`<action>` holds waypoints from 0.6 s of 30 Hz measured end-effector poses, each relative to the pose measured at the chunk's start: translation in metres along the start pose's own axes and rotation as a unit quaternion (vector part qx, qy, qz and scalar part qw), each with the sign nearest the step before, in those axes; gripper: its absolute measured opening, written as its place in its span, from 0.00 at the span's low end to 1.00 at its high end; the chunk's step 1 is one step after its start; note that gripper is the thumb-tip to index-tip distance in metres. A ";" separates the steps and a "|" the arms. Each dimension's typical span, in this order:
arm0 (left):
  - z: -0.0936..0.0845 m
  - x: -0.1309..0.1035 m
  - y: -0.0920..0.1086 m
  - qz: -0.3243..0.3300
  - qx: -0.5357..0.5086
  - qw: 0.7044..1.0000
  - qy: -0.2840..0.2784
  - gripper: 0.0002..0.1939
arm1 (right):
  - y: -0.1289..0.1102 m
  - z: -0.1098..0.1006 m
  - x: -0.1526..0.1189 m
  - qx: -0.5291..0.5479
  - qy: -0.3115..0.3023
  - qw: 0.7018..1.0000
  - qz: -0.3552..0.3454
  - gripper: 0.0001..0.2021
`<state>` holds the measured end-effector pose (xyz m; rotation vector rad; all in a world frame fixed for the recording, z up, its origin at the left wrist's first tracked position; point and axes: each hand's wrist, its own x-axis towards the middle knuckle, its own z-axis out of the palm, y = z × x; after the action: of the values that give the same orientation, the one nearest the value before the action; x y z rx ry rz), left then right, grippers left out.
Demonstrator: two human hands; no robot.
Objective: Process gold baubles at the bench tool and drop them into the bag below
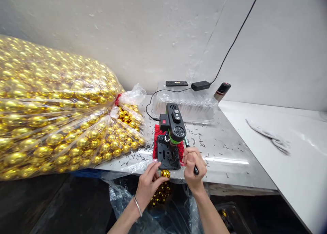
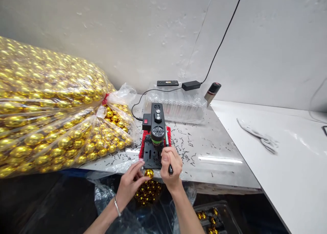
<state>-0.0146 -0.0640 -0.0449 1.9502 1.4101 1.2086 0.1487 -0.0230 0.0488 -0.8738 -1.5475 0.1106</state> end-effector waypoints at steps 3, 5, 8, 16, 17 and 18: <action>-0.030 0.055 -0.008 0.036 0.100 0.988 0.109 0.16 | 0.000 0.001 0.001 0.006 0.001 1.000 -0.007 0.15; -0.058 0.097 -0.013 0.012 0.193 0.975 0.110 0.16 | 0.000 0.002 0.002 0.003 0.008 1.000 -0.014 0.15; -0.092 0.151 -0.019 -0.100 0.324 0.940 -0.040 0.15 | 0.001 0.003 0.002 0.001 0.017 1.000 -0.020 0.14; -0.091 0.203 -0.040 -0.227 0.274 0.919 -0.172 0.09 | 0.006 0.004 -0.003 0.001 0.014 1.000 -0.021 0.14; -0.088 0.206 -0.043 -0.232 0.250 0.925 -0.168 0.11 | 0.006 0.003 -0.002 -0.001 0.014 1.000 -0.026 0.14; -0.084 0.208 -0.045 -0.236 0.223 0.932 -0.161 0.13 | 0.006 0.003 -0.002 -0.002 0.013 0.999 -0.032 0.14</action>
<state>-0.0891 0.1325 0.0457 1.8049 1.9322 0.3506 0.1483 -0.0187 0.0435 -0.8258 -1.5498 0.0505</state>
